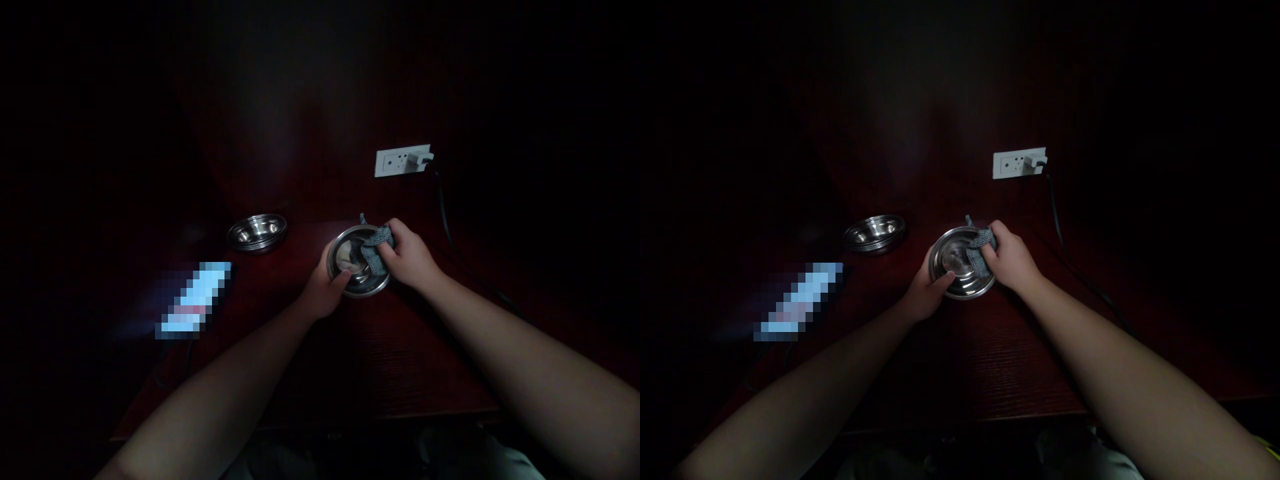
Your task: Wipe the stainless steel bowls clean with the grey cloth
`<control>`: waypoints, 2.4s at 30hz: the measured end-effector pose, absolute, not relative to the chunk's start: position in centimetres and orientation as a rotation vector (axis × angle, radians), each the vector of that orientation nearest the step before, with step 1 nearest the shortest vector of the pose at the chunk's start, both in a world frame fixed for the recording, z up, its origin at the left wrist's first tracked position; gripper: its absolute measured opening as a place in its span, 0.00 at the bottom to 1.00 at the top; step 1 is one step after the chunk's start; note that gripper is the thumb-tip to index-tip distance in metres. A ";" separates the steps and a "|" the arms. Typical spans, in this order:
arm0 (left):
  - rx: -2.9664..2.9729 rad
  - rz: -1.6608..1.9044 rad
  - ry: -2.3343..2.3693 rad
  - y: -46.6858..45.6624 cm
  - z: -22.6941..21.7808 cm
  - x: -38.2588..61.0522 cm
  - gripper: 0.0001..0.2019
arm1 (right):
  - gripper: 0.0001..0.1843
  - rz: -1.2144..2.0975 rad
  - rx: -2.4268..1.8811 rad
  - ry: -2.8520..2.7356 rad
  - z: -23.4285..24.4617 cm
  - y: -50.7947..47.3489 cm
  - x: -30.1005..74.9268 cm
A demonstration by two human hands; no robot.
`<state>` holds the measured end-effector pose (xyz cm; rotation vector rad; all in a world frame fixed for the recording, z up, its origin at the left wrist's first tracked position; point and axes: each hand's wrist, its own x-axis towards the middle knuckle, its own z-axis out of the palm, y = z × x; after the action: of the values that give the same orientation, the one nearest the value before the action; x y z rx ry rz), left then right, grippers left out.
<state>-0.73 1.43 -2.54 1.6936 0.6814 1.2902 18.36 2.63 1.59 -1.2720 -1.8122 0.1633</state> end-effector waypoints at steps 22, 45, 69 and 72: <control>1.521 1.367 0.804 1.8 -2.2 -0.5 0.27 | 0.08 0.342 -1.300 -1.867 1.0 3.1 18.4; 1.614 1.280 0.668 2.4 -3.0 -0.7 0.33 | 0.13 0.346 -1.296 -1.799 0.6 3.3 18.5; 1.659 1.131 0.592 2.2 -2.5 -1.1 0.38 | 0.06 0.217 -1.388 -1.937 1.2 3.2 19.0; 1.653 1.131 0.598 2.2 -2.7 -1.1 0.39 | 0.07 0.239 -1.384 -1.938 1.0 3.2 19.0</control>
<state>-1.14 2.22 -2.72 1.6535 0.5975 1.1312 19.02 3.21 1.04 -1.3837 -1.9376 0.2394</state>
